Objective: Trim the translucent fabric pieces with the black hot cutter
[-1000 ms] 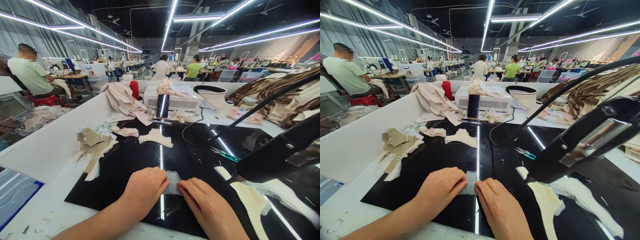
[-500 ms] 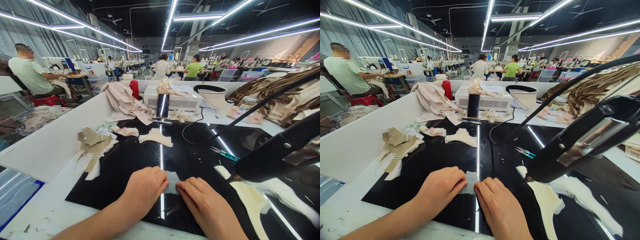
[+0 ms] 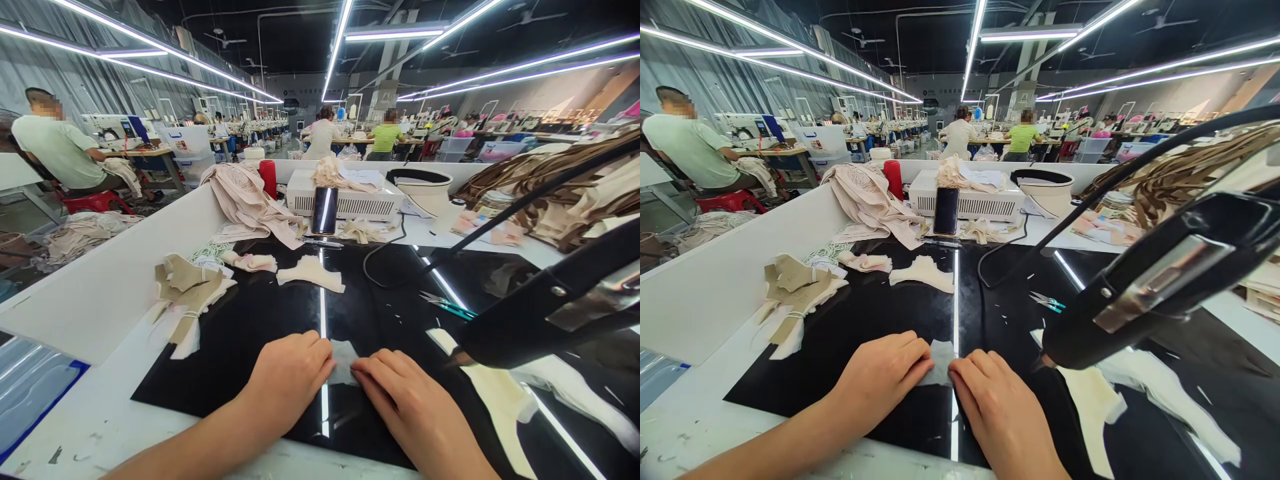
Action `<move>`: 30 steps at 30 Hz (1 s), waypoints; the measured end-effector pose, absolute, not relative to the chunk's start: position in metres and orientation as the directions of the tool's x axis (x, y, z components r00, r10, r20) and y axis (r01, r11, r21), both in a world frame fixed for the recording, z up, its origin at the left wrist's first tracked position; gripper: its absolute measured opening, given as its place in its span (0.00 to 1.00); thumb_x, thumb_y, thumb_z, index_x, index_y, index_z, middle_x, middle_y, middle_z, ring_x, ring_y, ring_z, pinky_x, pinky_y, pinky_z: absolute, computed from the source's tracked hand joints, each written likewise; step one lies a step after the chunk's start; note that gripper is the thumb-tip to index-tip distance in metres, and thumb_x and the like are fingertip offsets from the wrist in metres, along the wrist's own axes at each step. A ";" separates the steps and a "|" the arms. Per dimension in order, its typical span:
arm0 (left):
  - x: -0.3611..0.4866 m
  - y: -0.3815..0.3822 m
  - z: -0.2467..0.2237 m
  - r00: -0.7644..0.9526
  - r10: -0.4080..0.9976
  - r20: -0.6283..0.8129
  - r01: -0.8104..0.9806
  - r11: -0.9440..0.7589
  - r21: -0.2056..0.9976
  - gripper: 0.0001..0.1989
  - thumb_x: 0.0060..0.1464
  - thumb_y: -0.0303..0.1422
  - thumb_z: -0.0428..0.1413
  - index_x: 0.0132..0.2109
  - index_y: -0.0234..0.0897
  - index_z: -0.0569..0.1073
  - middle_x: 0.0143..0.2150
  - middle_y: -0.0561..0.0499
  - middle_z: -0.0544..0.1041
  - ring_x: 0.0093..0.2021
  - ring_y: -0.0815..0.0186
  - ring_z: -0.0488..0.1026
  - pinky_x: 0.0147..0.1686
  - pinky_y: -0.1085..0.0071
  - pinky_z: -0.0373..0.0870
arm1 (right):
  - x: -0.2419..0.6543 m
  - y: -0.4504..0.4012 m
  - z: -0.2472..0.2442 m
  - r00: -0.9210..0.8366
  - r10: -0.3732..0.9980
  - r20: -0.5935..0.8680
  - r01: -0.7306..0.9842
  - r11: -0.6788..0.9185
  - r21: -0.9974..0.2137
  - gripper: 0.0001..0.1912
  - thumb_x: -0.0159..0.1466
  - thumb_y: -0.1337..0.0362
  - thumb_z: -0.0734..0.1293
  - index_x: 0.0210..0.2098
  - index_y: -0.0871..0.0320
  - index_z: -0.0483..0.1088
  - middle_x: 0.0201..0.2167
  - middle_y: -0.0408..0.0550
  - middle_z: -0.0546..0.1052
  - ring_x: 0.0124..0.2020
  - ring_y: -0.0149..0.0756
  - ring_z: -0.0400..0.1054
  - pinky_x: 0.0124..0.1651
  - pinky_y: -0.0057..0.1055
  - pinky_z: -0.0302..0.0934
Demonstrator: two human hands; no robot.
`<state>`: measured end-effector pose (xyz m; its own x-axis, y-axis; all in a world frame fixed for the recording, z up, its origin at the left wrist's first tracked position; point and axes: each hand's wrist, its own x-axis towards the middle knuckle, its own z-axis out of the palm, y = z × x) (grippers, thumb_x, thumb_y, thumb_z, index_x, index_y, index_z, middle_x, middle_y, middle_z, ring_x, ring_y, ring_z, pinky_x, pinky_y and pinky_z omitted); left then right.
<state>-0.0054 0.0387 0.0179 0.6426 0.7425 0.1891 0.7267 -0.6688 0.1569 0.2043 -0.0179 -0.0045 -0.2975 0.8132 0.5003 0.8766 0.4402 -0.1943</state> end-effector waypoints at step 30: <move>0.000 0.036 -0.003 0.757 0.416 0.505 0.409 -0.903 0.132 0.12 0.76 0.30 0.48 0.52 0.31 0.75 0.52 0.43 0.84 0.51 0.58 0.82 0.54 0.60 0.81 | 0.204 -0.016 -0.008 -0.263 0.828 0.495 0.871 0.424 -0.247 0.24 0.80 0.57 0.52 0.39 0.53 0.76 0.31 0.45 0.78 0.31 0.37 0.75 0.34 0.33 0.70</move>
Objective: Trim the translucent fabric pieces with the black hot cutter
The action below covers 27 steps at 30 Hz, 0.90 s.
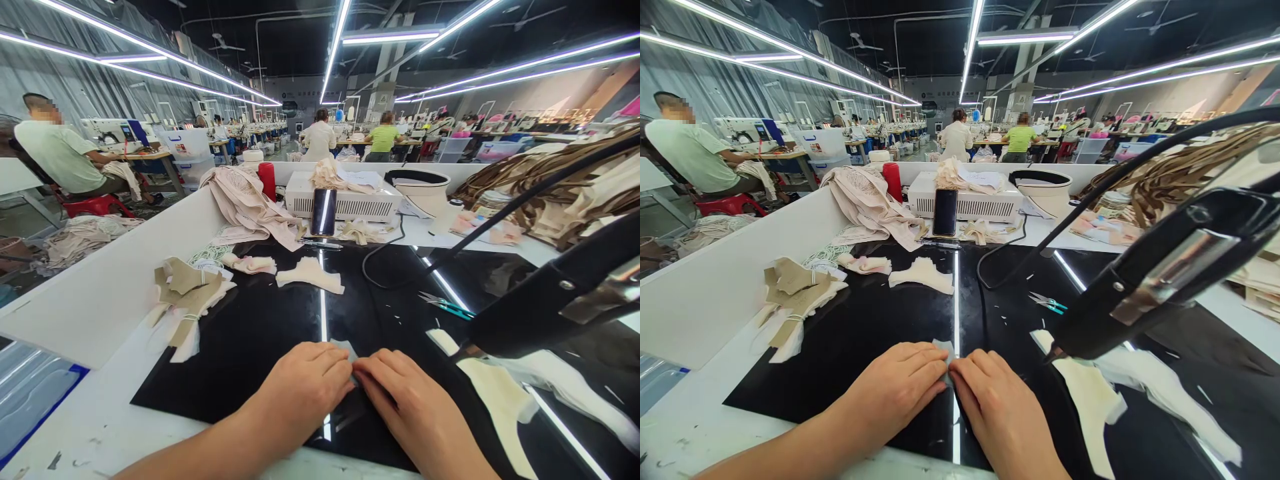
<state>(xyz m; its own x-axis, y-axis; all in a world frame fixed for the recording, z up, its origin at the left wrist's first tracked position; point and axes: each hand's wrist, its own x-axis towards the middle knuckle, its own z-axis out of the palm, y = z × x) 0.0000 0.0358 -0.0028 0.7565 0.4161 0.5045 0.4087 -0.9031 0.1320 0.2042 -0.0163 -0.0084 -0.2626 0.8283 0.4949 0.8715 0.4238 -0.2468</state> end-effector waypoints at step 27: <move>0.000 0.032 0.001 0.748 0.361 0.557 0.396 -0.916 0.062 0.13 0.77 0.30 0.47 0.49 0.31 0.75 0.46 0.47 0.84 0.49 0.61 0.83 0.53 0.64 0.81 | 0.204 -0.014 -0.010 -0.306 0.749 0.588 0.897 0.433 -0.085 0.25 0.81 0.58 0.49 0.47 0.56 0.76 0.30 0.44 0.77 0.28 0.35 0.75 0.31 0.32 0.70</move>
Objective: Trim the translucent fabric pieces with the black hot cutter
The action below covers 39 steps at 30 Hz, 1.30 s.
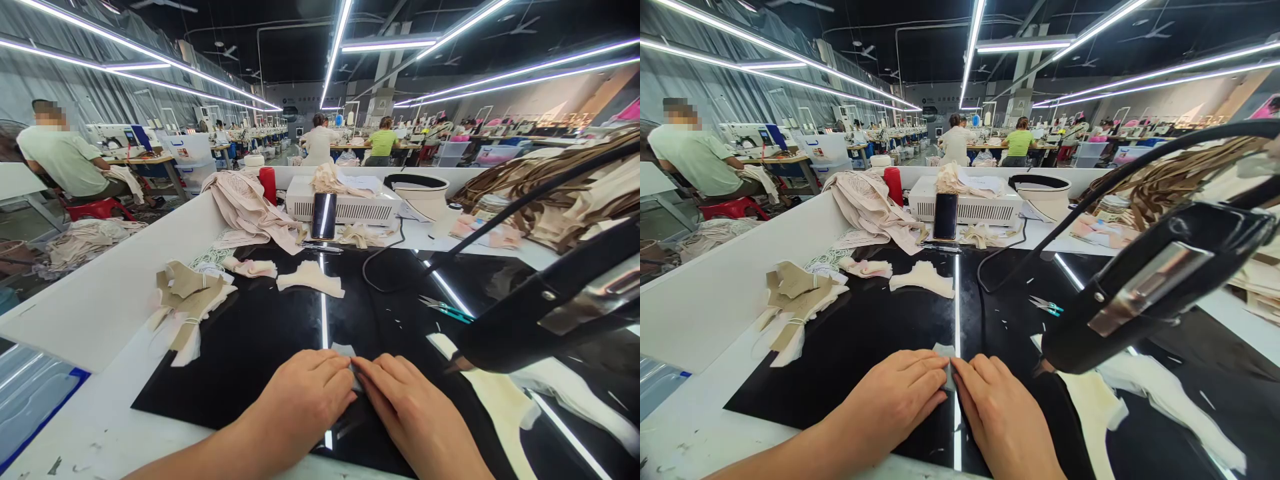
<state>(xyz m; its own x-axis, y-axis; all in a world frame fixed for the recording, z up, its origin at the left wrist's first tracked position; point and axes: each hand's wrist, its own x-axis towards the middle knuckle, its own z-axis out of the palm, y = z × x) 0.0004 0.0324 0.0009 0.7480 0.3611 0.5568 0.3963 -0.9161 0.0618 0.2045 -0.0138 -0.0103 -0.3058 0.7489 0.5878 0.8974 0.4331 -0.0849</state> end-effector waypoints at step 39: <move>-0.010 0.038 0.015 0.627 0.750 0.211 0.713 -0.661 0.232 0.05 0.67 0.31 0.62 0.48 0.39 0.74 0.43 0.51 0.77 0.43 0.58 0.77 0.45 0.60 0.76 | 0.197 -0.011 -0.005 -0.334 0.719 0.609 0.908 0.419 0.003 0.27 0.81 0.61 0.49 0.46 0.58 0.79 0.27 0.45 0.76 0.26 0.33 0.73 0.29 0.29 0.66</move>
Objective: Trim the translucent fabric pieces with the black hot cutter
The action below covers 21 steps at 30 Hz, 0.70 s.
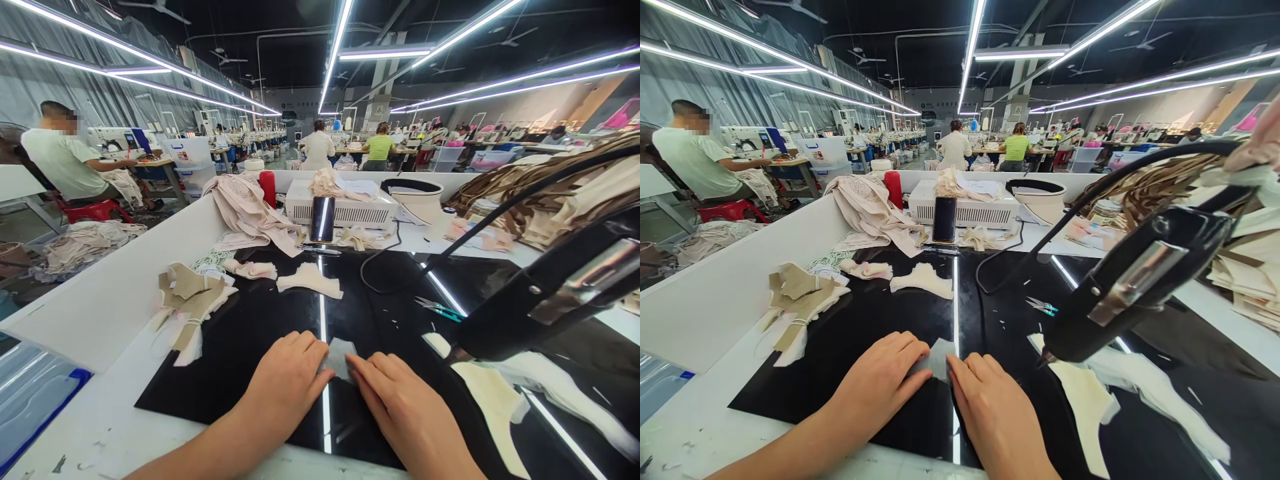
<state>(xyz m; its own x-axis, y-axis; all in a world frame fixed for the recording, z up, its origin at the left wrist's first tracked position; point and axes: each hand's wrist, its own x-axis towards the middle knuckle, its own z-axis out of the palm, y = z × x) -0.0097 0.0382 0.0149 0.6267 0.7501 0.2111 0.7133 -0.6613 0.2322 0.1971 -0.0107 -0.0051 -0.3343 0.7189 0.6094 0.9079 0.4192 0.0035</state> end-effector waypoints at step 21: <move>-0.007 0.041 -0.002 0.731 0.506 0.458 0.494 -0.855 0.157 0.13 0.73 0.35 0.55 0.59 0.35 0.73 0.59 0.48 0.82 0.56 0.59 0.79 0.55 0.59 0.78 | 0.198 -0.008 -0.008 -0.312 0.742 0.594 0.907 0.418 -0.046 0.28 0.81 0.58 0.48 0.45 0.56 0.78 0.26 0.44 0.75 0.25 0.33 0.73 0.28 0.28 0.67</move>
<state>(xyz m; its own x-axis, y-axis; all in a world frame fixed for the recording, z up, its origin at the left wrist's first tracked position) -0.0068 0.0413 -0.0017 0.7308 0.5065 0.4576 0.4940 -0.8551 0.1574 0.1975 -0.0083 -0.0082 -0.3120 0.7416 0.5939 0.9071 0.4184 -0.0459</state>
